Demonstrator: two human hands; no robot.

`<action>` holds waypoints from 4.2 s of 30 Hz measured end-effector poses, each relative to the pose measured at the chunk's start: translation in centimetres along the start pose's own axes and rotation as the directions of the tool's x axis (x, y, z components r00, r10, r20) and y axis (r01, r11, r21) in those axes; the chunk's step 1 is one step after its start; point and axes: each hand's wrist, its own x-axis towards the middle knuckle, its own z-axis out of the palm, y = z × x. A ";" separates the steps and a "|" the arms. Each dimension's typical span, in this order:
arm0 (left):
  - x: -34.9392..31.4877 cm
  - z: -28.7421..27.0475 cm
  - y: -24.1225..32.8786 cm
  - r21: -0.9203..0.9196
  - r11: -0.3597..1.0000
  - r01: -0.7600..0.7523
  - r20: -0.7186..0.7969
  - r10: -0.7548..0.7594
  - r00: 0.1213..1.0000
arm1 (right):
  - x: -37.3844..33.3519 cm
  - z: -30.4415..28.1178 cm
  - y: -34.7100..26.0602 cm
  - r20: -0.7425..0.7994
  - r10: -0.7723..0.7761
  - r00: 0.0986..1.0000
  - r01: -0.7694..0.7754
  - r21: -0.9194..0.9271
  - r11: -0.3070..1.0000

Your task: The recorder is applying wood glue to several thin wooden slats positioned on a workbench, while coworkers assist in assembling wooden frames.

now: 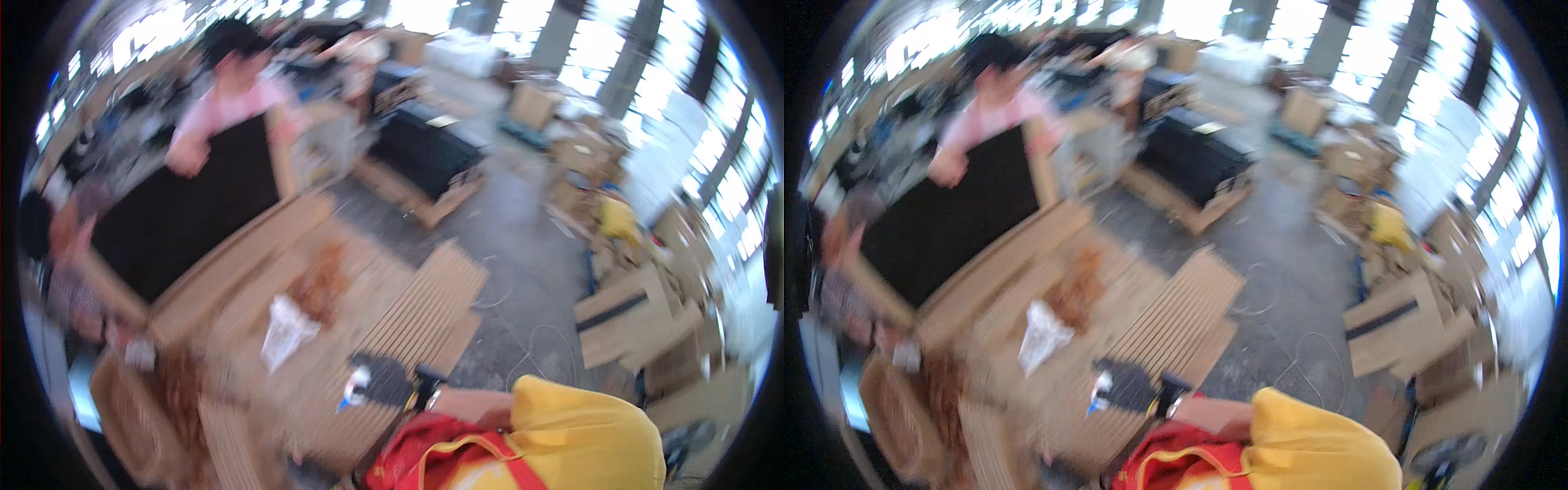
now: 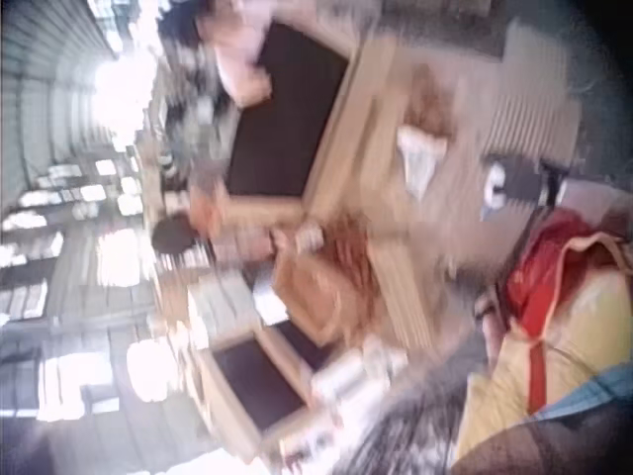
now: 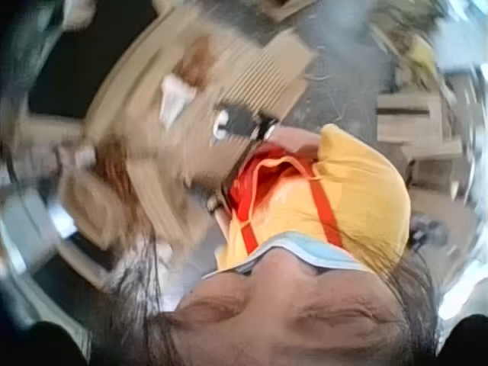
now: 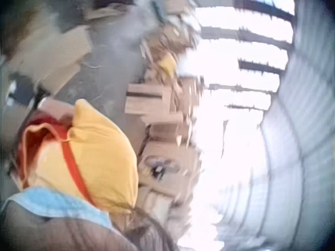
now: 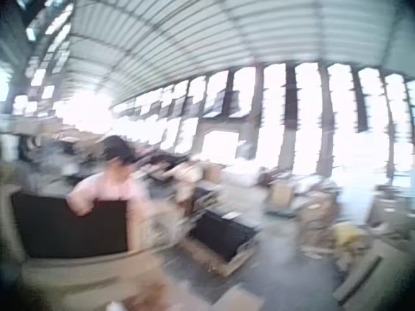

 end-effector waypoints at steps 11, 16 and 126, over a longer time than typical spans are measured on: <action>2.8 -8.4 17.9 0.260 0.963 0.067 0.075 -0.090 0.993 | -1.6 -4.8 2.5 -0.238 0.106 0.966 -0.096 0.054 0.994; 2.5 -9.7 20.8 0.321 0.939 0.123 0.068 -0.152 0.986 | -0.9 -7.0 5.5 -0.271 0.081 0.959 -0.046 0.134 0.990; -3.1 16.4 45.3 0.305 0.841 -0.446 0.163 0.416 0.895 | 4.3 -35.9 40.3 -0.117 0.398 0.910 -0.389 0.090 0.917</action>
